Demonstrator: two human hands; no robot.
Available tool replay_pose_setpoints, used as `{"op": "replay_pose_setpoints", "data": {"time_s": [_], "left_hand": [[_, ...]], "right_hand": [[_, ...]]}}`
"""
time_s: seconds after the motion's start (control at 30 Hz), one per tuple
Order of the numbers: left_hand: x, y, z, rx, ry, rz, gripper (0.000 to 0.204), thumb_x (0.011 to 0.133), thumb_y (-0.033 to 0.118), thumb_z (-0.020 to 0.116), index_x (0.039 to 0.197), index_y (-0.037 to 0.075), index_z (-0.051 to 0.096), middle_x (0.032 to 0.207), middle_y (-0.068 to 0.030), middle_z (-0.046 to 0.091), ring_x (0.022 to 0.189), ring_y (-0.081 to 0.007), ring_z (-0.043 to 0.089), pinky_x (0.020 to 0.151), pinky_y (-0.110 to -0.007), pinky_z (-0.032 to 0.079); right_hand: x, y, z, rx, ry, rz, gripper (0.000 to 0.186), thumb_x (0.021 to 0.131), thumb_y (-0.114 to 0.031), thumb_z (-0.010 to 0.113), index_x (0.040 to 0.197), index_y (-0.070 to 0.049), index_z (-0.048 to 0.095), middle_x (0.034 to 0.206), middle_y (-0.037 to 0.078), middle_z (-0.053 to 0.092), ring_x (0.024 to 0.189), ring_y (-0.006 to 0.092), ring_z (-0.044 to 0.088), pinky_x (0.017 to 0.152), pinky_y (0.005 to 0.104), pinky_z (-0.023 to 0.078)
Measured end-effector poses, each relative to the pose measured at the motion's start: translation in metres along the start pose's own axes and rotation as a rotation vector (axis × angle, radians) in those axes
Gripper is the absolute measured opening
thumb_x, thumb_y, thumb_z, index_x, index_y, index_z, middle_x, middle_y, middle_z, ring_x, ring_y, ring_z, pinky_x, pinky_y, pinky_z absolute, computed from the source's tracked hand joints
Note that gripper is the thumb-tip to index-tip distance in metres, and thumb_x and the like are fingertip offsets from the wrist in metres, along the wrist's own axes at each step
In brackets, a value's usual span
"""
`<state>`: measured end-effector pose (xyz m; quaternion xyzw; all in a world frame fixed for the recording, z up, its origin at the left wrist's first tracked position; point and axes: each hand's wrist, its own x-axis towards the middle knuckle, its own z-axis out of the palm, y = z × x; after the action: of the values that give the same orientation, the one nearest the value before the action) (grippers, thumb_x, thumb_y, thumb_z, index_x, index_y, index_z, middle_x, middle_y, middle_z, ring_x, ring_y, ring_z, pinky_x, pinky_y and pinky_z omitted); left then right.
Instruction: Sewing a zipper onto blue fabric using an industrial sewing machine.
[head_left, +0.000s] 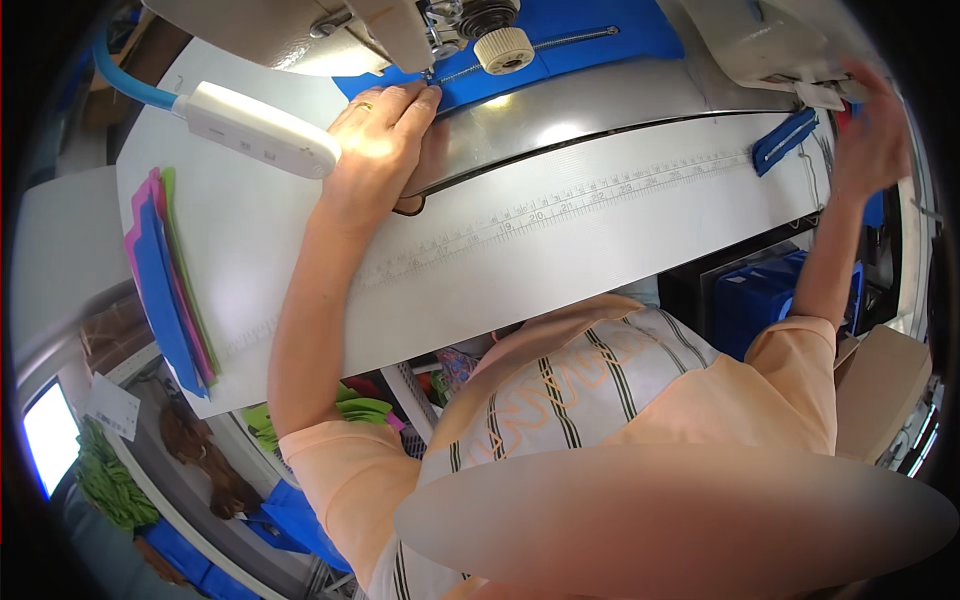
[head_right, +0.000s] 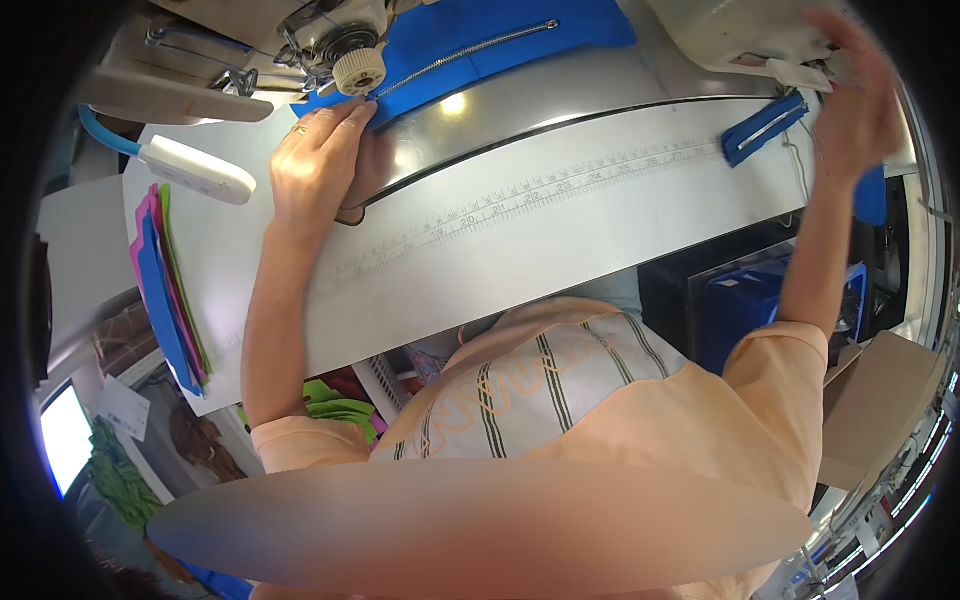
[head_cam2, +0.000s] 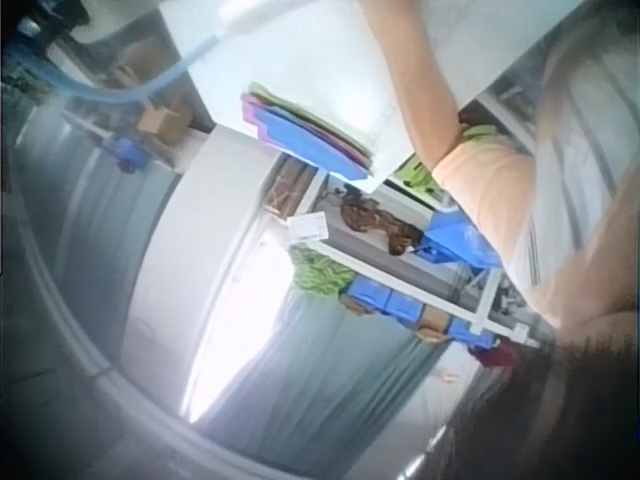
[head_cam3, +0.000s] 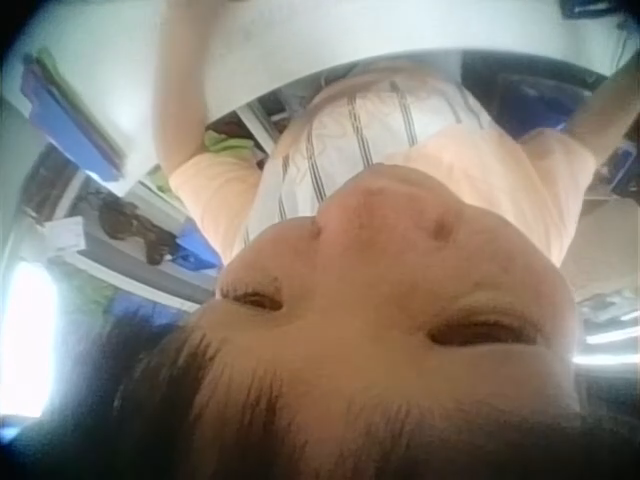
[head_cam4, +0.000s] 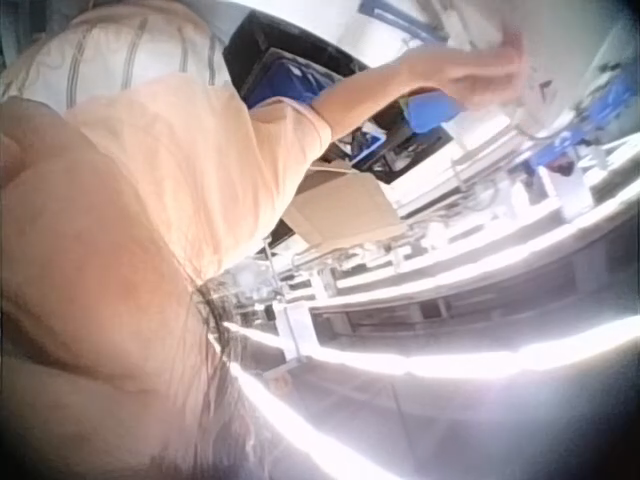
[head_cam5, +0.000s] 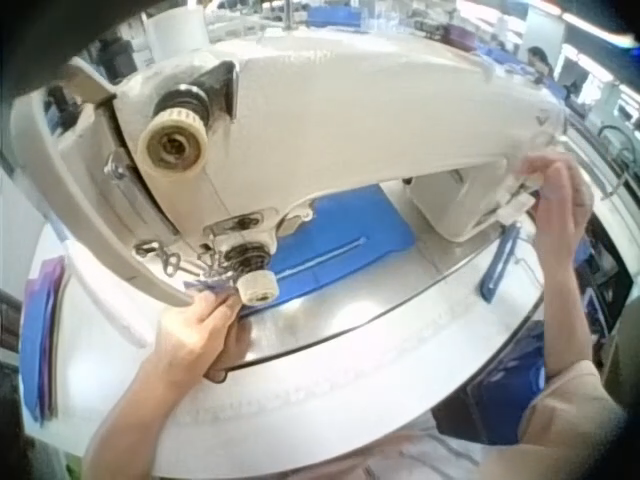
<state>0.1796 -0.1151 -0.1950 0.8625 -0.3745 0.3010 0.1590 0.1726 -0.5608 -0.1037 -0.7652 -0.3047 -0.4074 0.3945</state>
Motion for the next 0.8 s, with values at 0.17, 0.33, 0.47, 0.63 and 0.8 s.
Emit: {"op": "replay_pose_setpoints", "data": {"time_s": [0.17,0.33,0.47,0.63,0.8], "left_hand": [[-0.01,0.016,-0.008,0.193,-0.094,-0.021,0.031,0.073,0.001,0.064,0.103,0.006,0.07,0.106,-0.0089,0.07,0.093,-0.0242,0.068,0.08,-0.034,0.053],[-0.017,0.02,-0.005,0.158,-0.099,-0.075,0.034,0.075,0.003,0.063,0.109,0.006,0.069,0.115,-0.0111,0.067,0.102,-0.0245,0.065,0.086,-0.035,0.052],[-0.019,0.019,-0.007,0.111,-0.085,-0.103,0.035,0.074,0.003,0.063,0.109,0.007,0.07,0.115,-0.0105,0.067,0.101,-0.024,0.066,0.086,-0.034,0.052],[-0.019,0.018,-0.006,0.0,-0.095,-0.165,0.03,0.078,0.005,0.067,0.108,0.007,0.069,0.112,-0.0125,0.067,0.103,-0.0271,0.065,0.086,-0.035,0.051],[-0.018,0.017,-0.006,0.021,-0.1,-0.156,0.033,0.075,0.004,0.065,0.108,0.008,0.07,0.113,-0.0113,0.067,0.103,-0.0252,0.066,0.084,-0.033,0.053]], "right_hand": [[-0.04,-0.031,0.201,-0.001,-0.621,0.011,0.024,0.09,-0.023,0.059,0.108,-0.01,0.067,0.115,0.01,0.064,0.109,0.0269,0.058,0.091,0.041,0.047],[-0.035,-0.05,0.244,-0.124,-0.625,-0.186,0.04,0.069,-0.004,0.074,0.108,-0.012,0.069,0.105,0.006,0.068,0.094,0.0262,0.063,0.084,0.0354,0.053],[-0.035,-0.056,0.242,-0.166,-0.656,-0.154,0.04,0.07,-0.004,0.073,0.108,-0.012,0.068,0.105,0.007,0.068,0.091,0.025,0.064,0.083,0.0351,0.053],[-0.043,-0.053,0.248,-0.243,-0.607,-0.181,0.032,0.076,-0.014,0.07,0.108,-0.013,0.07,0.103,-0.003,0.068,0.1,0.0164,0.059,0.077,0.0331,0.049],[-0.048,-0.049,0.251,-0.254,-0.556,-0.215,0.031,0.078,-0.015,0.069,0.109,-0.015,0.07,0.105,-0.003,0.068,0.1,0.0164,0.059,0.077,0.0334,0.049]]}}
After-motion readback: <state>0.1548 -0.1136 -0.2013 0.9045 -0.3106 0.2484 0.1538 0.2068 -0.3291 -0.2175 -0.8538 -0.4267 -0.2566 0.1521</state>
